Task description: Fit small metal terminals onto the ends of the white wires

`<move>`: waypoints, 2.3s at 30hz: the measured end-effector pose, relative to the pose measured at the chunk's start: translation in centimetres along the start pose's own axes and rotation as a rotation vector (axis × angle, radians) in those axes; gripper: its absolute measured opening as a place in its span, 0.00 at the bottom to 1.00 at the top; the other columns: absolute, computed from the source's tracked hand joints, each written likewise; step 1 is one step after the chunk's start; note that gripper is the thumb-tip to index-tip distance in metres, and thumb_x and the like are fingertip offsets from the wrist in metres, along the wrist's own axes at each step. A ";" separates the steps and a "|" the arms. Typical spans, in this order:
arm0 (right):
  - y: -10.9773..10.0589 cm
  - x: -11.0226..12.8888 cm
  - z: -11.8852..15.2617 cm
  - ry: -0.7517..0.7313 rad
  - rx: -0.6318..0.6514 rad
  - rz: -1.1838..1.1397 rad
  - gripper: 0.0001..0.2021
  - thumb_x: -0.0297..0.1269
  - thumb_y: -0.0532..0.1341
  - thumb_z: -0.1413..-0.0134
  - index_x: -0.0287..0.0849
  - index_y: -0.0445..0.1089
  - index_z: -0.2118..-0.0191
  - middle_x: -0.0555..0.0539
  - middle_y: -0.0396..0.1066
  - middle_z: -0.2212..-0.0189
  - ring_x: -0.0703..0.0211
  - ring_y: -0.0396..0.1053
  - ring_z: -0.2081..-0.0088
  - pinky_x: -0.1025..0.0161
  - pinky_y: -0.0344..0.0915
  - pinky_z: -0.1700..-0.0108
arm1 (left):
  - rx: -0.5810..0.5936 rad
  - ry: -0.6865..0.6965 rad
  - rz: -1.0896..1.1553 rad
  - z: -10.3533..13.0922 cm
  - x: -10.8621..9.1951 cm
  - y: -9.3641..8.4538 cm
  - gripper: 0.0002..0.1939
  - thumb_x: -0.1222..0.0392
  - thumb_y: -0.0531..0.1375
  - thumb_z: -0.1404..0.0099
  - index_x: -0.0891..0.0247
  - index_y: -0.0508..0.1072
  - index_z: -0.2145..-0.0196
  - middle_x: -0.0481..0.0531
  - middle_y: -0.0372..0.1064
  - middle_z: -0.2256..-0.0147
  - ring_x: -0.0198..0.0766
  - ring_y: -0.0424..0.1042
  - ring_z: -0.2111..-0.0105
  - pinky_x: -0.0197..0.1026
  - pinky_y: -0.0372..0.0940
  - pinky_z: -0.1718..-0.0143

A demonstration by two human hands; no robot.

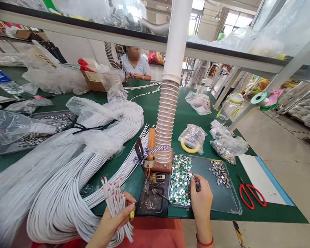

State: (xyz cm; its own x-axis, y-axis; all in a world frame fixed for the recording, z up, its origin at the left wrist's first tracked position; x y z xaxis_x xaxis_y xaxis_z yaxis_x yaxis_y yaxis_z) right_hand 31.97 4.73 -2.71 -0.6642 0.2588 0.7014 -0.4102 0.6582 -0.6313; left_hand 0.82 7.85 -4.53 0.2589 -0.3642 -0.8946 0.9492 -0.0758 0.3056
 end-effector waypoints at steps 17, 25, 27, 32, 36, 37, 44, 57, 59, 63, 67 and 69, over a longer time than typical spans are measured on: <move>0.0 0.0 0.1 0.015 0.011 -0.024 0.25 0.59 0.56 0.41 0.41 0.77 0.61 0.38 0.80 0.64 0.45 0.77 0.65 0.56 0.70 0.65 | 0.011 0.008 0.022 0.1 0.3 0.1 0.22 0.46 0.72 0.47 0.64 0.69 0.69 0.38 0.57 0.82 0.20 0.42 0.86 0.29 0.38 0.81; -0.1 -0.1 0.1 0.008 0.002 -0.015 0.24 0.59 0.57 0.41 0.41 0.76 0.60 0.38 0.80 0.65 0.47 0.77 0.66 0.57 0.69 0.66 | 0.010 0.010 0.017 0.1 0.4 -0.1 0.22 0.45 0.72 0.48 0.64 0.70 0.69 0.38 0.58 0.82 0.20 0.45 0.87 0.29 0.41 0.82; -0.1 0.0 0.1 0.001 -0.004 -0.013 0.24 0.58 0.57 0.40 0.41 0.76 0.60 0.39 0.80 0.65 0.47 0.76 0.66 0.58 0.69 0.66 | 0.004 0.014 0.018 0.0 0.5 -0.1 0.22 0.45 0.72 0.48 0.64 0.70 0.69 0.38 0.57 0.83 0.20 0.45 0.87 0.28 0.42 0.82; -0.4 0.2 0.2 -0.008 -0.022 0.002 0.23 0.58 0.56 0.40 0.41 0.76 0.63 0.40 0.79 0.69 0.50 0.73 0.70 0.59 0.67 0.67 | 0.038 0.018 -0.032 -0.4 0.5 0.0 0.21 0.45 0.72 0.49 0.65 0.72 0.73 0.37 0.55 0.86 0.21 0.43 0.88 0.30 0.41 0.84; -0.6 0.4 0.2 -0.009 -0.025 0.018 0.25 0.60 0.56 0.40 0.41 0.75 0.64 0.41 0.78 0.70 0.52 0.70 0.72 0.60 0.66 0.68 | 0.021 0.036 -0.024 -0.2 0.2 -0.1 0.18 0.48 0.72 0.49 0.66 0.75 0.72 0.43 0.64 0.82 0.22 0.46 0.87 0.31 0.41 0.83; -0.6 0.4 0.2 -0.009 -0.025 0.020 0.25 0.60 0.56 0.40 0.41 0.75 0.64 0.41 0.78 0.70 0.52 0.70 0.72 0.60 0.66 0.68 | 0.016 0.048 -0.016 -0.1 0.0 -0.1 0.18 0.49 0.72 0.49 0.66 0.75 0.71 0.46 0.68 0.78 0.21 0.47 0.87 0.31 0.42 0.83; -0.7 0.6 0.3 -0.011 -0.011 0.028 0.27 0.62 0.55 0.40 0.41 0.75 0.64 0.40 0.78 0.70 0.51 0.70 0.72 0.60 0.65 0.69 | 0.045 0.097 -0.010 0.0 -0.4 0.1 0.15 0.51 0.72 0.48 0.66 0.78 0.72 0.52 0.74 0.67 0.21 0.50 0.86 0.31 0.45 0.84; -0.8 1.0 0.1 -0.038 -0.027 0.073 0.29 0.65 0.53 0.40 0.42 0.76 0.65 0.42 0.76 0.75 0.53 0.67 0.77 0.60 0.63 0.73 | 0.067 0.117 -0.023 -0.3 0.4 -0.3 0.18 0.47 0.73 0.49 0.65 0.77 0.72 0.53 0.72 0.68 0.22 0.50 0.85 0.32 0.42 0.85; -0.8 1.0 0.2 -0.043 -0.023 0.070 0.29 0.64 0.53 0.40 0.42 0.76 0.65 0.42 0.76 0.75 0.53 0.66 0.78 0.60 0.63 0.73 | 0.063 0.119 -0.016 -0.2 0.1 -0.3 0.17 0.49 0.73 0.48 0.65 0.78 0.71 0.53 0.73 0.67 0.22 0.49 0.85 0.32 0.42 0.85; -0.8 0.9 0.2 -0.061 -0.023 0.059 0.27 0.63 0.54 0.39 0.42 0.76 0.64 0.42 0.76 0.73 0.54 0.66 0.77 0.60 0.63 0.72 | 0.062 0.097 0.016 0.1 -0.1 -0.1 0.15 0.52 0.72 0.47 0.65 0.76 0.70 0.51 0.72 0.67 0.20 0.50 0.86 0.31 0.43 0.84; -0.9 1.0 0.2 -0.067 -0.043 0.050 0.28 0.63 0.55 0.39 0.42 0.76 0.66 0.43 0.75 0.74 0.55 0.65 0.77 0.60 0.63 0.72 | 0.069 0.105 0.034 0.2 -0.2 0.0 0.14 0.52 0.72 0.46 0.65 0.75 0.71 0.50 0.72 0.68 0.19 0.50 0.87 0.30 0.42 0.84; -1.0 1.1 0.2 -0.063 -0.047 0.047 0.27 0.63 0.55 0.40 0.42 0.75 0.67 0.44 0.74 0.75 0.55 0.64 0.77 0.61 0.62 0.72 | 0.069 0.107 0.034 0.3 0.0 -0.1 0.14 0.52 0.71 0.45 0.65 0.76 0.72 0.51 0.72 0.68 0.19 0.50 0.87 0.30 0.43 0.85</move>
State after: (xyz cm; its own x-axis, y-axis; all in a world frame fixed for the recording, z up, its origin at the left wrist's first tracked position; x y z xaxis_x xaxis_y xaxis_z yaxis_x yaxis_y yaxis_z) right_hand 31.54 4.25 -1.37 -0.7210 0.2461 0.6478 -0.3487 0.6790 -0.6461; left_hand 0.70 7.59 -4.43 0.3116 -0.2669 -0.9119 0.9259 -0.1304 0.3546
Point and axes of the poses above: each hand's wrist, its own z-axis away from the middle knuckle, its own y-axis out of the palm, x = y × z, the point moved 6 cm from there along -z, towards the middle knuckle
